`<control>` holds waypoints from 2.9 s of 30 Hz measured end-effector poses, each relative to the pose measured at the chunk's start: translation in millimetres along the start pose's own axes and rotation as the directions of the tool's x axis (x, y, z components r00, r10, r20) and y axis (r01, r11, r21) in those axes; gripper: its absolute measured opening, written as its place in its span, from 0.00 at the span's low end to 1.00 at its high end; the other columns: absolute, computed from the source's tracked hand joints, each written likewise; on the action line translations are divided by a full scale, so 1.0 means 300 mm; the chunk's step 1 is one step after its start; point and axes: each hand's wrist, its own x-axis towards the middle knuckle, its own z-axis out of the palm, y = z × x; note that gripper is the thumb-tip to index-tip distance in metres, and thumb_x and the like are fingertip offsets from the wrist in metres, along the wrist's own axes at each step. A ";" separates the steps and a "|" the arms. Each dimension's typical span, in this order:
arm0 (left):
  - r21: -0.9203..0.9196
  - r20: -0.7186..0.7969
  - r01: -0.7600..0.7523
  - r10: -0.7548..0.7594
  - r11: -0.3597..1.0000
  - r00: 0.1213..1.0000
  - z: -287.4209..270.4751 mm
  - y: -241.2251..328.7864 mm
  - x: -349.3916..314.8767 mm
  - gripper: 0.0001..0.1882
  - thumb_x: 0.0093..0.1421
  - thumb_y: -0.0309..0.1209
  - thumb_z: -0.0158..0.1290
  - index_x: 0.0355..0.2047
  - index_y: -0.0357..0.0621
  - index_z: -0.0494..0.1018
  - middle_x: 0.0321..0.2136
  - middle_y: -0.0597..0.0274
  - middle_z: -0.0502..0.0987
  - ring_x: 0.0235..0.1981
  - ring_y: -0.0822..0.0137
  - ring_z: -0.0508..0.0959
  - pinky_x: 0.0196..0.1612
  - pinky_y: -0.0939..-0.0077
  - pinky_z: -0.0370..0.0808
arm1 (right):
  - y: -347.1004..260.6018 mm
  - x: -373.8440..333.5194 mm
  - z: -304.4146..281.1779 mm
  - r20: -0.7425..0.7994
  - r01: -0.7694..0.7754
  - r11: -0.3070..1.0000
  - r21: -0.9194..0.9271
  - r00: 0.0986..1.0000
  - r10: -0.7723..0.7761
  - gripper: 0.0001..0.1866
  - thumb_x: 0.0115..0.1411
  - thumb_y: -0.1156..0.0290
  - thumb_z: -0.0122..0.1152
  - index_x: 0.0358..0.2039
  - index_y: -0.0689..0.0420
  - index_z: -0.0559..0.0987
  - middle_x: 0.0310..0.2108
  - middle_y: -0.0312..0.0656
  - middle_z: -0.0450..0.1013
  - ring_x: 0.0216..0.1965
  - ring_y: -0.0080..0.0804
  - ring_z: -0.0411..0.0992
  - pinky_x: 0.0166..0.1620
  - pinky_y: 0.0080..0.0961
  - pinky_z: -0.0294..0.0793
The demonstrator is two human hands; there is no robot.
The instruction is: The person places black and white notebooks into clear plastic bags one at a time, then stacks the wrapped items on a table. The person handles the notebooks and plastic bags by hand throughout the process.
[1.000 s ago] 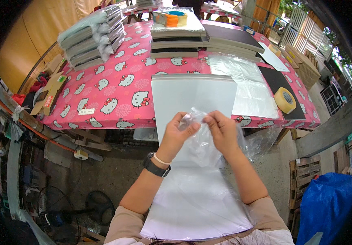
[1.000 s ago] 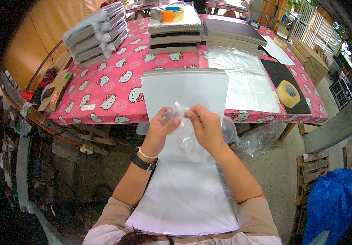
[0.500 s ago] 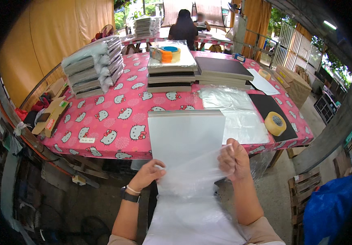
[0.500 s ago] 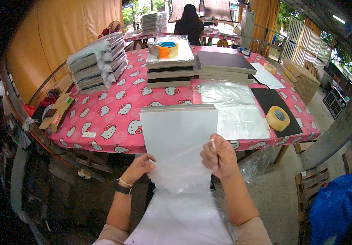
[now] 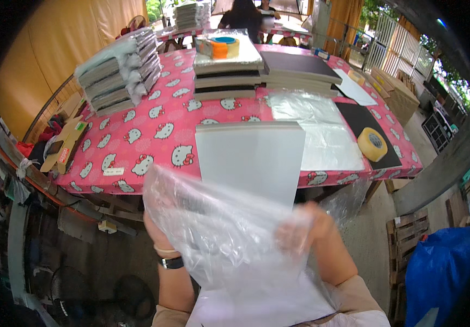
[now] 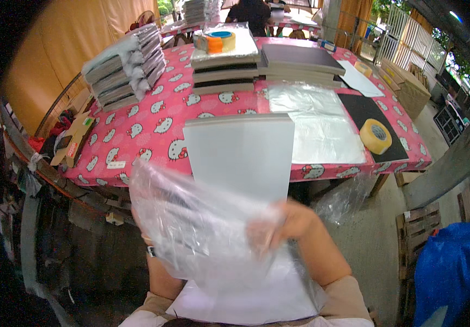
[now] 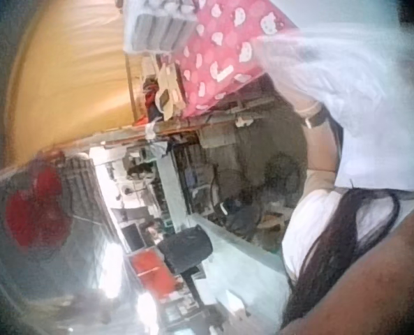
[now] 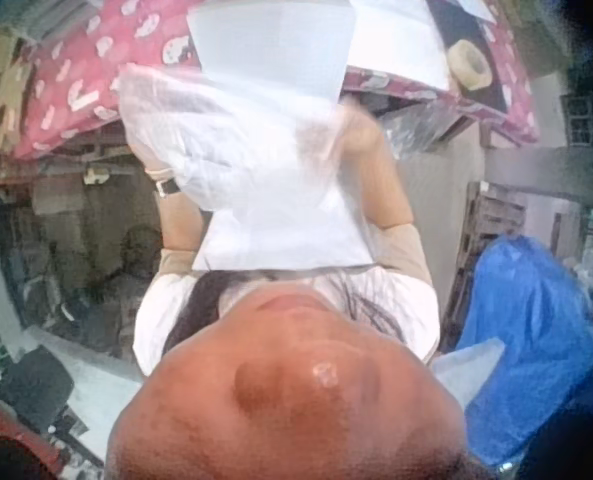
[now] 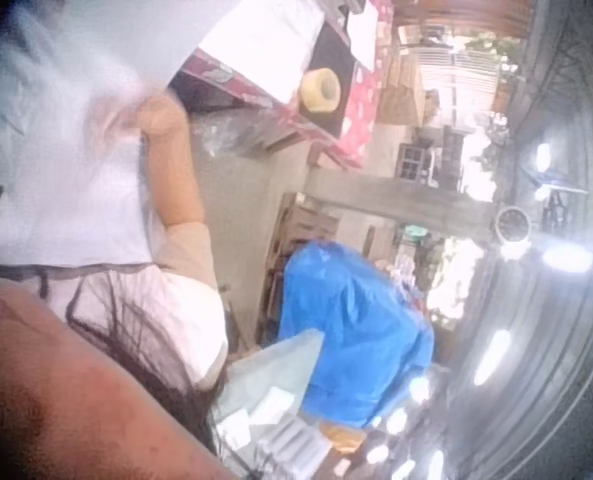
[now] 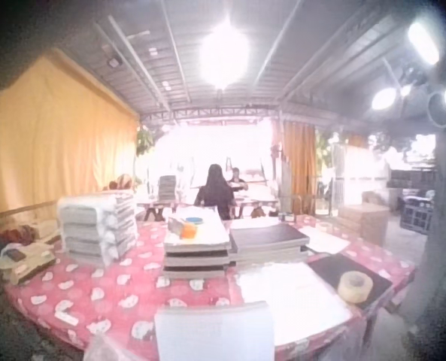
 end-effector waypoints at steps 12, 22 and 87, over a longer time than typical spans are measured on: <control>0.342 0.069 -0.078 0.058 0.937 0.996 0.148 0.001 -0.008 0.18 0.50 0.31 0.50 0.41 0.38 0.64 0.31 0.53 0.72 0.30 0.66 0.73 0.38 0.76 0.70 | -0.060 -0.019 -0.132 0.021 -0.197 0.888 -0.415 0.974 0.226 0.11 0.40 0.67 0.59 0.21 0.63 0.75 0.32 0.48 0.69 0.33 0.38 0.69 0.39 0.33 0.66; 0.719 0.652 -0.344 0.413 -0.605 0.636 0.126 0.014 0.389 0.26 0.38 0.17 0.47 0.41 0.46 0.70 0.23 0.59 0.66 0.28 0.63 0.65 0.39 0.75 0.63 | -0.150 0.129 -0.293 -0.441 -0.585 -0.131 -0.801 0.723 -0.532 0.24 0.42 0.77 0.51 0.44 0.52 0.71 0.13 0.36 0.63 0.13 0.23 0.59 0.24 0.22 0.64; 0.953 0.236 -0.292 0.416 0.077 0.878 0.120 -0.038 0.017 0.08 0.49 0.27 0.52 0.31 0.40 0.67 0.31 0.68 0.68 0.30 0.78 0.65 0.35 0.85 0.63 | -0.495 0.092 -0.455 -0.223 -0.178 0.197 -0.964 0.140 -0.965 0.09 0.54 0.70 0.50 0.29 0.63 0.72 0.20 0.34 0.69 0.20 0.18 0.63 0.23 0.17 0.62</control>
